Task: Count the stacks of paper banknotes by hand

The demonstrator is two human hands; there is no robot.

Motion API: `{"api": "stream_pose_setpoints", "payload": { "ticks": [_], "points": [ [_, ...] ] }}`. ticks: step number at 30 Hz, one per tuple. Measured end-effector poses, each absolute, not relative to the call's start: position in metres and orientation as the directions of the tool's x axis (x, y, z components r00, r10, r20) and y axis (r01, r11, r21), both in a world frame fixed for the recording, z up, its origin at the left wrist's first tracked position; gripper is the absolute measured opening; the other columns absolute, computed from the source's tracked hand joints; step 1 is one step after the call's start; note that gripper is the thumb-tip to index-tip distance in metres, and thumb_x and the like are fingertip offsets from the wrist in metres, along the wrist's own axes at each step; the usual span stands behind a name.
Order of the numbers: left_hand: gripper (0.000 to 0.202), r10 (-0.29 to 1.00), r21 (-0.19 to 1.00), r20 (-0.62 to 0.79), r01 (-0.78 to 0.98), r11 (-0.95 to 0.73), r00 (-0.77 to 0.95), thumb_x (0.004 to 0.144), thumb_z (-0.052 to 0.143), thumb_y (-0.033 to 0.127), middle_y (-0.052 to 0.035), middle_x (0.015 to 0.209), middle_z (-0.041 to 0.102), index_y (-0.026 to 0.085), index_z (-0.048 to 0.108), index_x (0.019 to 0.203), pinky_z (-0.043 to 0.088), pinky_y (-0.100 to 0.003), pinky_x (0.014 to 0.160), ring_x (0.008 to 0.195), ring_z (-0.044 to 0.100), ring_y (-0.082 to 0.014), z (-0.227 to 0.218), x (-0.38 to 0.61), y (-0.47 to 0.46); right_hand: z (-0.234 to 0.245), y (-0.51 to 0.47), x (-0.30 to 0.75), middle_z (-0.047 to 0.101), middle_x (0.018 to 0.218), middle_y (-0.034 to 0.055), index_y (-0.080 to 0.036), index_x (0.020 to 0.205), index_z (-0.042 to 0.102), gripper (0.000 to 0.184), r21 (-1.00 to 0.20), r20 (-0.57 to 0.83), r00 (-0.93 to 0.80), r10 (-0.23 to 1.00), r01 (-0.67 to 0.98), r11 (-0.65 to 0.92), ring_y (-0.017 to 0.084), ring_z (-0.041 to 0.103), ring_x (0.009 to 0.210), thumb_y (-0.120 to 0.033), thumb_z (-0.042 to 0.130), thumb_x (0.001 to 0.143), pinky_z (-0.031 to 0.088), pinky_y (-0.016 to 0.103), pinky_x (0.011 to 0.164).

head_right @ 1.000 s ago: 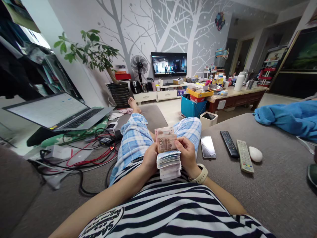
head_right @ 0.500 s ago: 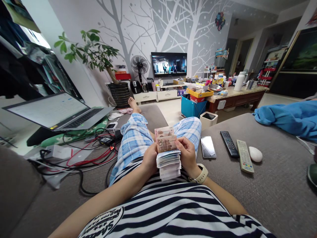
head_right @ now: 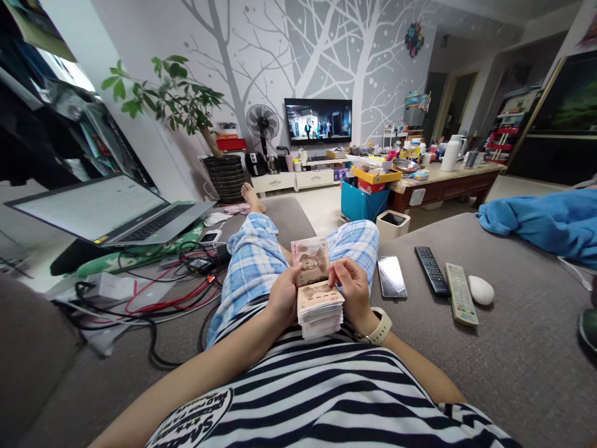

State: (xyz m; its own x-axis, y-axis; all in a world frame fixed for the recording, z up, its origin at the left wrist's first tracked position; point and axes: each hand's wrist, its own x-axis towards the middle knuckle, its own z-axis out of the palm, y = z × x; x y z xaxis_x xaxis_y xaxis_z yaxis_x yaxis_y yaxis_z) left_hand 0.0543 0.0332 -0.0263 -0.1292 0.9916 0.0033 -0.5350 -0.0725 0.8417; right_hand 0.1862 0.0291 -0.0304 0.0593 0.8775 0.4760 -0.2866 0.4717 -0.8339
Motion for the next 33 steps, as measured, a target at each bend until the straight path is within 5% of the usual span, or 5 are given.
{"api": "stream_pose_setpoints", "payload": {
  "ticks": [6, 15, 23, 33],
  "points": [
    [0.02, 0.994, 0.842, -0.044, -0.54, -0.018, -0.103, 0.068, 0.07, 0.029, -0.0087, 0.078, 0.076, 0.013, 0.072, 0.08, 0.056, -0.037, 0.078, 0.073, 0.072, -0.0243, -0.021, 0.053, 0.029, -0.03, 0.033, 0.187, 0.054, 0.062, -0.0031, -0.02, 0.068, 0.059, 0.025, -0.846, 0.435, 0.15, 0.888, -0.271, 0.46, 0.013, 0.047, 0.058, -0.039, 0.073, 0.076, 0.037, 0.027, 0.057],
    [0.027, 0.999, 0.817, 0.006, -0.577, 0.016, 0.036, 0.065, 0.072, 0.026, -0.0084, 0.085, 0.077, 0.015, 0.071, 0.089, 0.054, -0.039, 0.082, 0.086, 0.072, -0.0282, -0.024, 0.054, 0.03, -0.031, 0.034, 0.187, 0.049, 0.061, -0.0041, -0.02, 0.064, 0.054, 0.03, -0.867, 0.419, 0.096, 0.903, -0.253, 0.43, 0.012, 0.042, 0.057, -0.041, 0.066, 0.082, 0.036, 0.027, 0.057],
    [0.027, 0.993, 0.829, -0.032, -0.558, -0.039, -0.118, 0.067, 0.07, 0.036, -0.0075, 0.08, 0.076, 0.013, 0.071, 0.08, 0.053, -0.038, 0.083, 0.081, 0.071, -0.0248, -0.033, 0.052, 0.038, -0.029, 0.032, 0.187, 0.049, 0.059, -0.0037, -0.02, 0.063, 0.054, 0.032, -0.865, 0.433, 0.107, 0.895, -0.231, 0.446, 0.013, 0.041, 0.057, -0.043, 0.067, 0.081, 0.037, 0.027, 0.056],
    [0.028, 0.996, 0.863, -0.04, -0.505, -0.007, -0.083, 0.069, 0.064, 0.039, -0.0071, 0.076, 0.075, 0.015, 0.073, 0.082, 0.052, -0.041, 0.084, 0.086, 0.069, -0.0291, -0.028, 0.053, 0.034, -0.027, 0.028, 0.187, 0.052, 0.058, -0.0035, -0.02, 0.063, 0.058, 0.032, -0.857, 0.434, 0.102, 0.895, -0.258, 0.445, 0.013, 0.043, 0.056, -0.045, 0.07, 0.078, 0.037, 0.027, 0.054]
  ]
}}
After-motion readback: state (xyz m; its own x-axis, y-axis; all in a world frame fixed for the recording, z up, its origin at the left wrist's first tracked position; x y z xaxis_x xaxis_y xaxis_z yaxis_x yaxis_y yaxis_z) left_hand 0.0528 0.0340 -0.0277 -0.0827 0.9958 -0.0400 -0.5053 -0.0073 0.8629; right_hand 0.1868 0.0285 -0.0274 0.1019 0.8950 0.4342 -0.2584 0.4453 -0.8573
